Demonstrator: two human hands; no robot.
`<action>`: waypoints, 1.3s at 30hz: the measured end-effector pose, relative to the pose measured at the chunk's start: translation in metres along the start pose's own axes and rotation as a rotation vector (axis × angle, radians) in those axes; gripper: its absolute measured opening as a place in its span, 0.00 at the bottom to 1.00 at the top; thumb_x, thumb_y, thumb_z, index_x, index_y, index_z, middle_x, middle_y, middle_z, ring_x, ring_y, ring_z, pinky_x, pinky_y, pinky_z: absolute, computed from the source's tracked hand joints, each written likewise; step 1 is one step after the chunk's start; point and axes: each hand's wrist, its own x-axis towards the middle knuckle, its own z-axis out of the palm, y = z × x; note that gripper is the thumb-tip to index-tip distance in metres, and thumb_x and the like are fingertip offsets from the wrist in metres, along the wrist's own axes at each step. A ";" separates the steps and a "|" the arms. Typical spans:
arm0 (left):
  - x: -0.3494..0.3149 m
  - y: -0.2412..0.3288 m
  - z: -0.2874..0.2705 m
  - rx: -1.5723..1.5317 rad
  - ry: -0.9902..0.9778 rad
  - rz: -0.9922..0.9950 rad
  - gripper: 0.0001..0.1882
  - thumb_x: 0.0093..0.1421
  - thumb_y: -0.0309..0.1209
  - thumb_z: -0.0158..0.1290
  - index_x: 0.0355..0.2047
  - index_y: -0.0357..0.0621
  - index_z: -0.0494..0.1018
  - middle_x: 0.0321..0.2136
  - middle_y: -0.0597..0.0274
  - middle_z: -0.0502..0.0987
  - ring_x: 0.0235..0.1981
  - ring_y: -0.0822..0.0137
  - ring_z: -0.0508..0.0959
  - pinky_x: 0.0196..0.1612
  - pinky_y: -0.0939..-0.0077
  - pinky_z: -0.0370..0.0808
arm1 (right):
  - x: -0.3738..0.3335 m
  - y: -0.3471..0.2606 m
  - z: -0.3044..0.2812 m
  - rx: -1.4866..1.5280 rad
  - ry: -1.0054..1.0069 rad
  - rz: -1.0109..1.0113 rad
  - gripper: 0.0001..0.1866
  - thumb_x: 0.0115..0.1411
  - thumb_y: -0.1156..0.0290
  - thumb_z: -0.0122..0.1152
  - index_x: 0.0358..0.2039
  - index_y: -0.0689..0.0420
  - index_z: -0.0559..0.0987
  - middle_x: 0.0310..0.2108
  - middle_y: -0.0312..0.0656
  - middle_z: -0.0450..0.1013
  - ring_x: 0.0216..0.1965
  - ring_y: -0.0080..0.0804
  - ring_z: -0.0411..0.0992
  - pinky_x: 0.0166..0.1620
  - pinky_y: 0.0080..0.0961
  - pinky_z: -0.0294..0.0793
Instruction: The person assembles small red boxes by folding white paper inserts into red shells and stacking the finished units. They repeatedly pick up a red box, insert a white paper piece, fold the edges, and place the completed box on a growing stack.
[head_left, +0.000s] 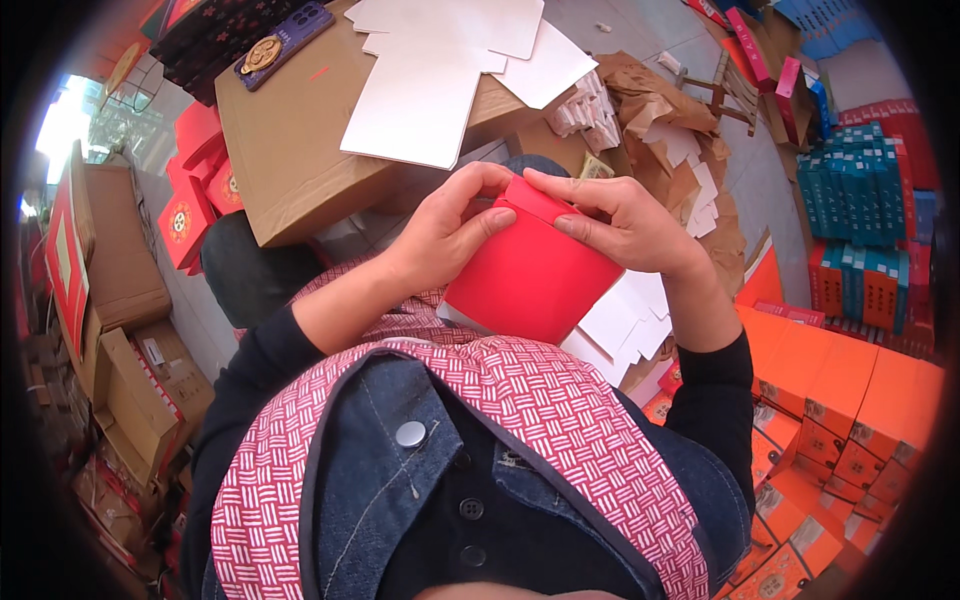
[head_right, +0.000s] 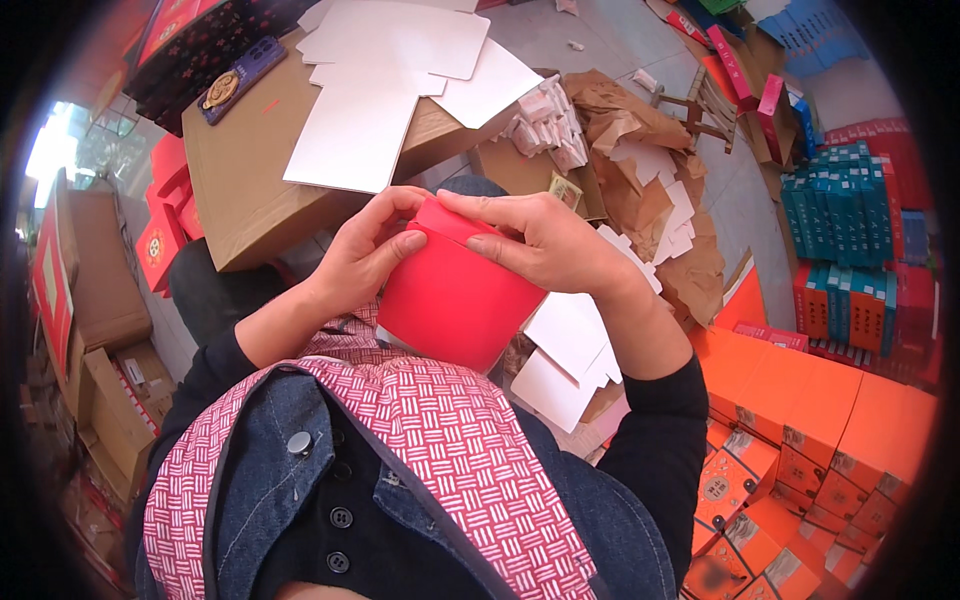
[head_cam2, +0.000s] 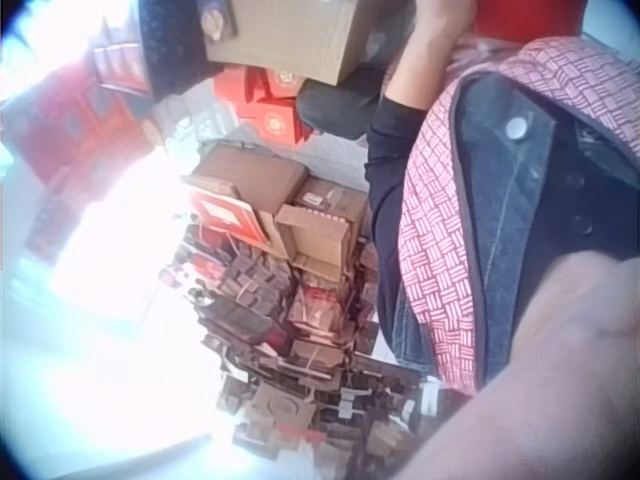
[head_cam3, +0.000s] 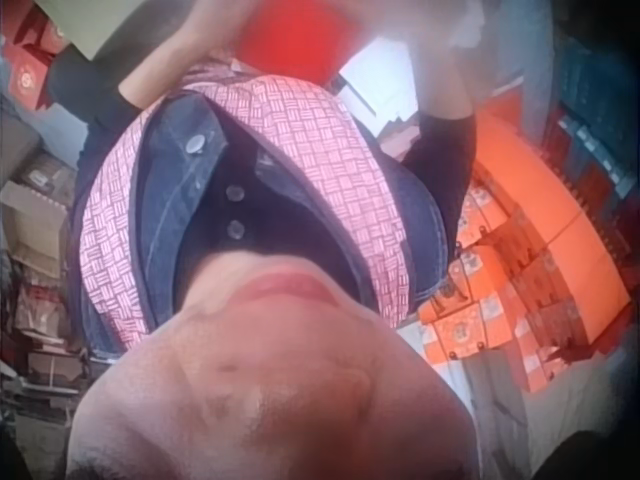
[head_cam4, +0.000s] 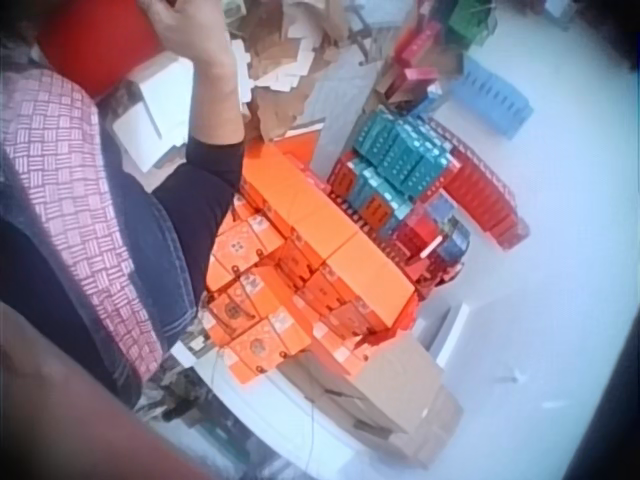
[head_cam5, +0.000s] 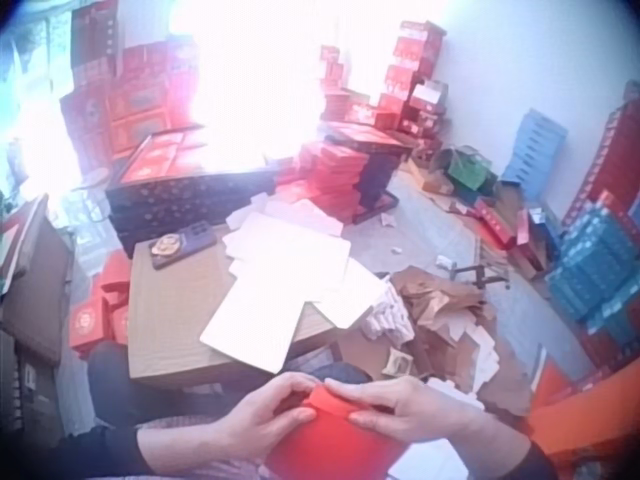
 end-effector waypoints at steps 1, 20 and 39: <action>0.001 0.000 0.000 0.005 -0.001 -0.001 0.14 0.64 0.25 0.48 0.49 0.38 0.64 0.44 0.58 0.71 0.47 0.70 0.73 0.50 0.76 0.72 | 0.001 0.001 0.000 -0.018 0.000 -0.003 0.25 0.61 0.75 0.55 0.60 0.58 0.68 0.36 0.45 0.77 0.34 0.24 0.74 0.39 0.22 0.74; 0.001 -0.001 0.004 0.113 0.061 0.056 0.16 0.63 0.25 0.50 0.51 0.39 0.64 0.45 0.58 0.70 0.48 0.68 0.72 0.53 0.75 0.69 | 0.014 0.010 0.007 -0.121 0.151 -0.209 0.17 0.56 0.77 0.59 0.47 0.58 0.79 0.35 0.47 0.78 0.32 0.31 0.77 0.37 0.23 0.75; 0.006 -0.011 0.005 0.197 0.072 0.189 0.12 0.58 0.23 0.54 0.43 0.39 0.70 0.41 0.58 0.72 0.47 0.64 0.72 0.52 0.73 0.67 | -0.023 0.007 0.062 0.231 0.720 0.110 0.12 0.52 0.78 0.66 0.39 0.64 0.82 0.38 0.44 0.78 0.40 0.27 0.75 0.44 0.20 0.73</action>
